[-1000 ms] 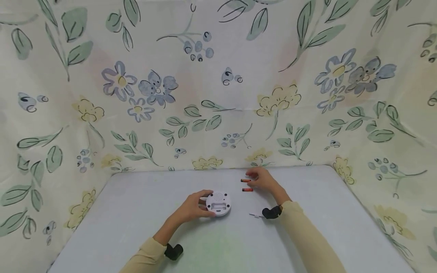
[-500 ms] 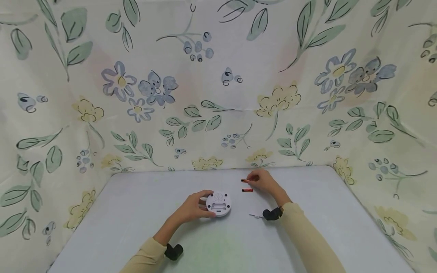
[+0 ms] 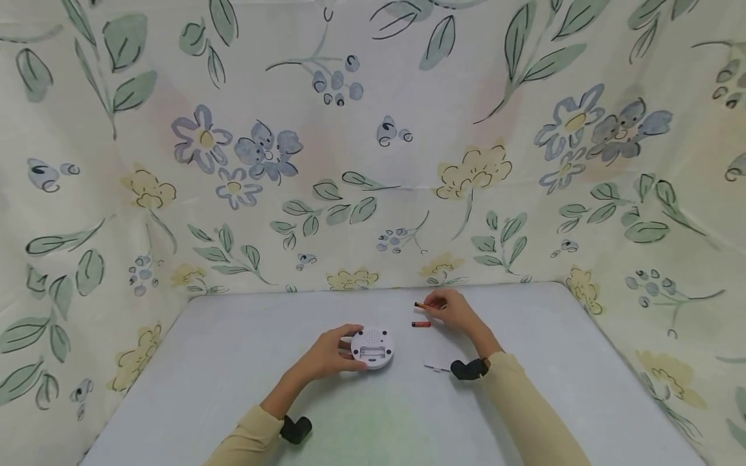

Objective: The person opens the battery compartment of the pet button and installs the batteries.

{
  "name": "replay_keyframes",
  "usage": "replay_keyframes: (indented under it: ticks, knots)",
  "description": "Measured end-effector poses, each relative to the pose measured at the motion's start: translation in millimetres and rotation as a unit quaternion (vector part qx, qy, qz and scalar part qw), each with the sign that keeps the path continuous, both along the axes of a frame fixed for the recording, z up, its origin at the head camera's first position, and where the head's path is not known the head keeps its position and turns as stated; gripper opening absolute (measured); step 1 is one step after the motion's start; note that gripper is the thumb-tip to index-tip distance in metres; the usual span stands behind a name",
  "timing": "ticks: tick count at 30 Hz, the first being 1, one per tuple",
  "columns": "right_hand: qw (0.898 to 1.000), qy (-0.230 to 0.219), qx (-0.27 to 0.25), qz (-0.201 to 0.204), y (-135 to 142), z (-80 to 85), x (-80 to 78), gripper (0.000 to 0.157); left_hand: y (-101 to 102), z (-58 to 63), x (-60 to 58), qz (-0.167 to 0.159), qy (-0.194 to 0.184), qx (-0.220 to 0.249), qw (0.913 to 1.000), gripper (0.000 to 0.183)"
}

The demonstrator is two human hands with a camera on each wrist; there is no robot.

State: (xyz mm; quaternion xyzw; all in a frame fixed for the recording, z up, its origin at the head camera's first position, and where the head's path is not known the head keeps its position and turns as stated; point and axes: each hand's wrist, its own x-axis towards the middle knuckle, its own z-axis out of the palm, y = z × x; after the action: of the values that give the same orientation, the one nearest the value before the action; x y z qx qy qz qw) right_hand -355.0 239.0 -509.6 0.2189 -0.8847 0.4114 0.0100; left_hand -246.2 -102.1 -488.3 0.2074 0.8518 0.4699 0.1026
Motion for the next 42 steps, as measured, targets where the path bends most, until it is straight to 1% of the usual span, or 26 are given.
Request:
replay_keyframes:
  ticks: [4, 11, 17, 20, 24, 31, 35, 37, 38, 42]
  knots:
    - [1.0, 0.004, -0.01, 0.01, 0.6, 2.5, 4.1, 0.011, -0.1, -1.1, -0.7, 0.0, 0.0, -0.001, 1.0, 0.077]
    - [0.999, -0.014, -0.022, 0.025, -1.8, 10.5, 13.6, 0.011, -0.6, -3.0, -1.2, -0.001, 0.004, 0.0, 1.0, 0.078]
    - [0.997, 0.01, -0.033, 0.064, -8.0, 15.7, 20.2, 0.01, -0.7, -2.7, -1.2, -0.002, 0.004, 0.006, 1.0, 0.079]
    - [0.997, 0.019, -0.026, 0.067, -11.1, 16.3, 22.8, 0.01, -0.4, -3.3, -1.5, -0.002, 0.006, 0.006, 1.0, 0.078]
    - [0.997, 0.019, -0.017, 0.066, -13.9, 15.9, 24.8, 0.01, -0.2, -4.3, -1.7, -0.001, 0.006, 0.002, 1.0, 0.078]
    - [0.995, 0.016, -0.032, 0.09, -19.5, 18.6, 32.5, 0.009, -0.3, -3.6, -1.6, 0.0, 0.004, -0.001, 1.0, 0.078]
    - [0.995, 0.009, -0.033, 0.093, -30.0, 36.9, 49.9, 0.008, -0.2, -3.6, -1.6, 0.003, 0.0, -0.002, 1.0, 0.078]
    - [0.995, 0.009, -0.029, 0.091, -32.8, 38.5, 52.7, 0.008, 0.1, -3.6, -1.5, 0.004, -0.002, -0.001, 1.0, 0.079]
    - [0.996, 0.007, -0.025, 0.089, -33.7, 38.3, 53.1, 0.008, 0.2, -3.5, -1.4, 0.005, -0.003, -0.001, 1.0, 0.079]
    - [0.995, 0.004, -0.022, 0.095, -29.8, 20.9, 43.3, 0.008, 0.5, -3.3, -1.6, 0.004, -0.004, 0.0, 1.0, 0.079]
